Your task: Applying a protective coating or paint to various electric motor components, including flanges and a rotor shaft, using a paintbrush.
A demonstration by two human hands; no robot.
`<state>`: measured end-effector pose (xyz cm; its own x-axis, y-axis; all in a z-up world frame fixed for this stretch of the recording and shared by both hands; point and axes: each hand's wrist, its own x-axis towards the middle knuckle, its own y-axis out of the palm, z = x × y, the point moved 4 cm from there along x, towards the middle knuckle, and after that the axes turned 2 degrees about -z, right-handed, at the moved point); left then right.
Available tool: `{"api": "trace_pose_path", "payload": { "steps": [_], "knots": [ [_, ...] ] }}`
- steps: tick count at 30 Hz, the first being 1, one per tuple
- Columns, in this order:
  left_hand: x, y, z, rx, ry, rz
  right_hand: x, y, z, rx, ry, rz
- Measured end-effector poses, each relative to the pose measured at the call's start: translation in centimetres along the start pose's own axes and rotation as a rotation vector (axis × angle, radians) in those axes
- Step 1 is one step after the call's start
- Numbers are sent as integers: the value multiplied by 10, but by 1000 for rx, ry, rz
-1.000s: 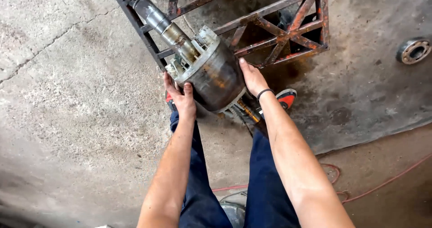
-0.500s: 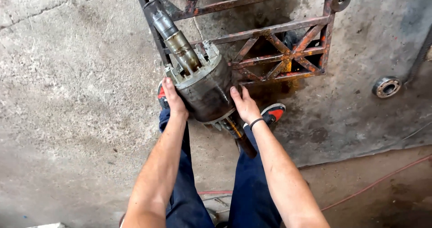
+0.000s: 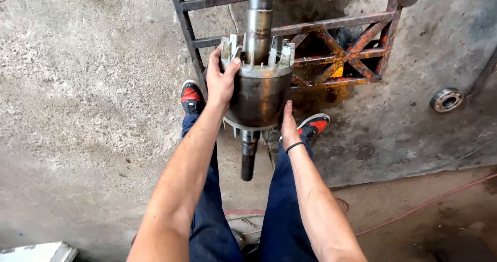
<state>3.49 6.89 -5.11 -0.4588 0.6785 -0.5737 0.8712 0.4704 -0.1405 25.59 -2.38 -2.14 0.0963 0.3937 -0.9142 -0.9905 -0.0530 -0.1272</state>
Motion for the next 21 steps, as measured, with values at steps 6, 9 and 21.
{"api": "trace_pose_path", "payload": {
  "steps": [6,9,21],
  "knots": [
    [39,-7,2,203,58,121,13,21,-43,184,3,-21],
    [53,-22,13,102,47,124,2,26,-17,52,-35,-18],
    [14,-81,105,-376,-143,-230,-5,17,92,-627,-13,-85]
  ]
}}
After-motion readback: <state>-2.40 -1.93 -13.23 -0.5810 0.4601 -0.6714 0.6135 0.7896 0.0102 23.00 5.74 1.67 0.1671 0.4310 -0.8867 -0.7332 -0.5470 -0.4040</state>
